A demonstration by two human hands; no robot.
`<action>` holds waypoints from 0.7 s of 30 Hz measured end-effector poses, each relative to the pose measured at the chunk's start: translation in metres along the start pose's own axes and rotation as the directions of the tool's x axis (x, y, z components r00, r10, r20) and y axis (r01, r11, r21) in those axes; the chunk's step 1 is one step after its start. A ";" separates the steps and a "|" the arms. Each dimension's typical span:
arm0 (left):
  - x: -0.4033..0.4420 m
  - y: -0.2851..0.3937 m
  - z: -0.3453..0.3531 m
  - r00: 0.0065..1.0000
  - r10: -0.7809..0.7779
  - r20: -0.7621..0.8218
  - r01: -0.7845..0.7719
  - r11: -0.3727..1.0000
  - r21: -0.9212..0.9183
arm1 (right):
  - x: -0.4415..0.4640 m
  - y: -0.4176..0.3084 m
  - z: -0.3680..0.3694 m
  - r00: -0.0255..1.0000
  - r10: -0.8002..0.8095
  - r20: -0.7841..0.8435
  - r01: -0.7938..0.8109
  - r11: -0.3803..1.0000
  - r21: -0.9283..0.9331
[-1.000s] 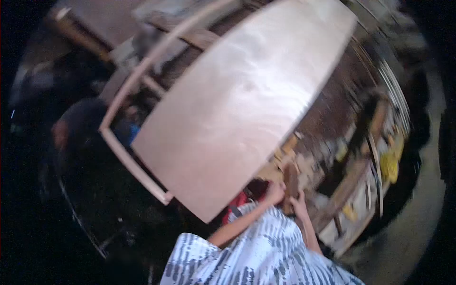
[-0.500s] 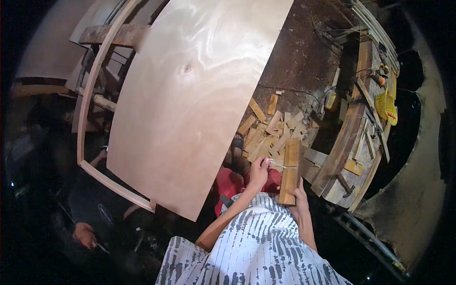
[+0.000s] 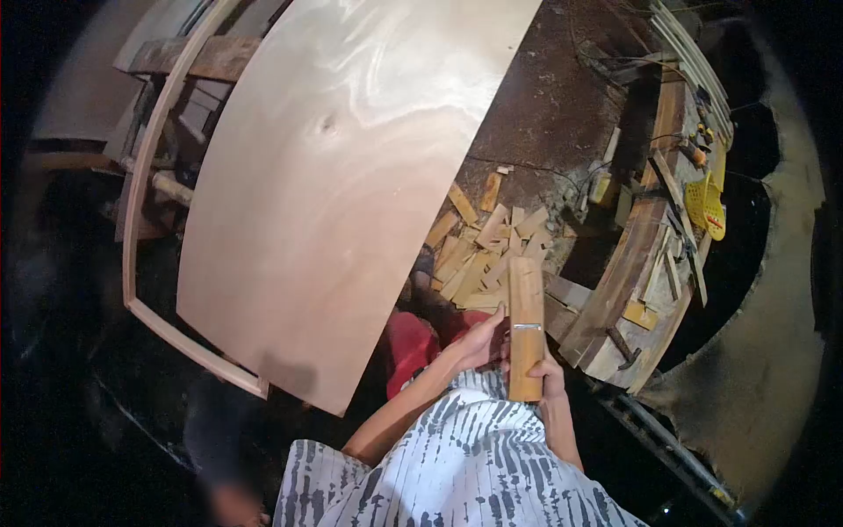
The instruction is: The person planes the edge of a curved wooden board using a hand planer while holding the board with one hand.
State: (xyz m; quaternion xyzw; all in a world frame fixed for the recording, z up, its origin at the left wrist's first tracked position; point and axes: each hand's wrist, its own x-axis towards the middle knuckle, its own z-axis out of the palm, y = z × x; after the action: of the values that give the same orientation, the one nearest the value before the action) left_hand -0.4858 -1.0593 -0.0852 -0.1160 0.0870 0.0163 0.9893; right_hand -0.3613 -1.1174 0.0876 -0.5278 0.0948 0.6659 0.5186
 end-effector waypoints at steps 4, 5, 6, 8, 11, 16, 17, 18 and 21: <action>-0.014 0.009 0.028 0.995 -0.039 0.092 0.046 0.997 -0.069 | 0.000 0.004 -0.003 0.997 0.070 0.018 -0.070 0.998 -0.007; -0.016 0.013 0.046 0.995 -0.042 0.089 0.048 0.996 -0.070 | -0.002 0.000 0.001 0.998 0.058 0.009 -0.057 0.997 -0.057; -0.017 0.014 0.065 0.992 -0.040 -0.121 0.023 0.989 -0.146 | -0.002 -0.002 0.004 0.999 0.046 0.006 -0.045 0.993 -0.105; -0.011 0.006 0.058 0.973 -0.006 -0.232 -0.035 0.985 -0.171 | 0.001 -0.004 -0.002 0.988 0.104 0.115 -0.107 0.994 0.022; -0.023 0.006 0.093 0.899 0.084 -0.430 -0.078 0.996 0.033 | -0.002 0.003 -0.018 0.927 0.127 0.353 -0.271 0.879 0.393; -0.026 0.000 0.114 0.899 0.189 -0.395 -0.275 0.946 -0.174 | -0.009 -0.013 -0.013 0.959 0.021 0.283 -0.119 0.935 0.335; -0.030 0.003 0.117 0.902 0.178 -0.393 -0.259 0.952 -0.164 | -0.008 -0.014 -0.008 0.960 0.004 0.280 -0.105 0.932 0.348; -0.035 0.004 0.120 0.924 0.138 -0.357 -0.168 0.984 -0.054 | -0.009 -0.014 -0.003 0.969 0.000 0.246 -0.080 0.947 0.313; -0.032 0.006 0.108 0.928 0.134 -0.349 -0.108 0.990 0.093 | -0.011 -0.020 0.004 0.963 -0.020 0.267 -0.057 0.960 0.275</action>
State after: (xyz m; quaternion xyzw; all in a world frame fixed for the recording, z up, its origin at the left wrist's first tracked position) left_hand -0.4994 -1.0290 0.0229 -0.0757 0.2711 0.0531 0.9581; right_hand -0.3492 -1.1122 0.1068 -0.3534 0.1221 0.7158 0.5898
